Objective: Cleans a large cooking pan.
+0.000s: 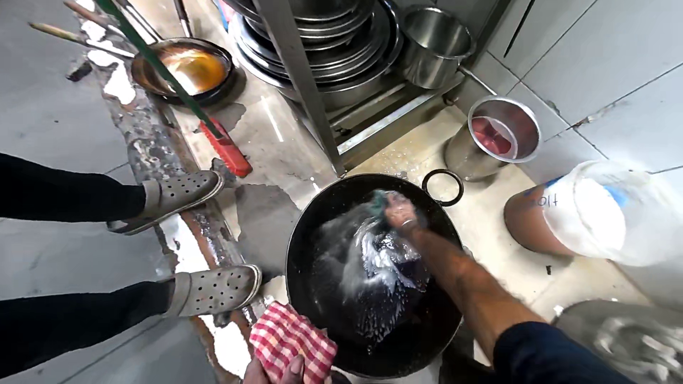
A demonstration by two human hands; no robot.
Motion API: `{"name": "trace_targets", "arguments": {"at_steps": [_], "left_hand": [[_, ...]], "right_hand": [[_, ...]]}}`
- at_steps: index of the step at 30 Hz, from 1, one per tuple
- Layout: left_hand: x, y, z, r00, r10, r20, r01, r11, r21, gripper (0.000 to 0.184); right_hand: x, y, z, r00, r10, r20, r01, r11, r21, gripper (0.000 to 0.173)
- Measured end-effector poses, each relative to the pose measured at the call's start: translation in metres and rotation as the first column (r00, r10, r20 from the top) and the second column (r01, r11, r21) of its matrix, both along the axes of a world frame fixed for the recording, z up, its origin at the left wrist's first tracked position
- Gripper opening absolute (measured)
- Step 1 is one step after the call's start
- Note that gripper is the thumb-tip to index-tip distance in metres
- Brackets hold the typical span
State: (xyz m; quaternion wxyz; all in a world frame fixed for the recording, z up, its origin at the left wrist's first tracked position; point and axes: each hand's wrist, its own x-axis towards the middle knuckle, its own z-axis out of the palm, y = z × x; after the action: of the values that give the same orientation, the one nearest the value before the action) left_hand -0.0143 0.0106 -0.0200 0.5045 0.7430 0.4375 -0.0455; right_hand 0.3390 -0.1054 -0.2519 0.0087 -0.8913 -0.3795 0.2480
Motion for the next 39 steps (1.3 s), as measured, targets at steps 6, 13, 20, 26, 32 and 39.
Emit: {"name": "trace_targets", "arguments": {"at_steps": [6, 13, 20, 26, 32, 39], "left_hand": [[0.009, -0.019, 0.022, 0.988, 0.156, 0.013, -0.153, 0.981, -0.12, 0.042], [0.003, -0.022, 0.012, 0.989, 0.127, -0.079, -0.129, 0.991, -0.025, 0.045], [0.017, -0.003, 0.002, 0.98, 0.187, -0.062, -0.186, 0.982, 0.033, 0.029], [0.01, -0.015, 0.002, 0.933, 0.357, -0.034, -0.357, 0.914, -0.193, 0.02], [0.016, -0.009, 0.002, 0.952, 0.304, -0.026, -0.304, 0.938, -0.168, 0.025], [0.018, 0.004, -0.007, 0.979, 0.176, -0.1, -0.177, 0.984, 0.0, 0.039]], "right_hand": [[-0.059, -0.094, 0.018, 0.98, -0.178, -0.085, 0.132, 0.912, -0.389, 0.031], [-0.222, -0.006, 0.081, 0.739, -0.394, -0.546, 0.295, 0.918, -0.263, 0.04], [-0.219, 0.002, 0.076, 0.777, -0.079, -0.625, 0.162, 0.984, 0.077, 0.03], [-0.118, -0.106, 0.053, 0.931, -0.217, -0.294, 0.064, 0.889, -0.454, 0.033], [-0.12, -0.117, 0.034, 0.933, -0.301, -0.195, 0.181, 0.864, -0.47, 0.029], [-0.211, 0.05, 0.096, 0.651, -0.27, -0.709, 0.387, 0.922, 0.005, 0.031]]}}
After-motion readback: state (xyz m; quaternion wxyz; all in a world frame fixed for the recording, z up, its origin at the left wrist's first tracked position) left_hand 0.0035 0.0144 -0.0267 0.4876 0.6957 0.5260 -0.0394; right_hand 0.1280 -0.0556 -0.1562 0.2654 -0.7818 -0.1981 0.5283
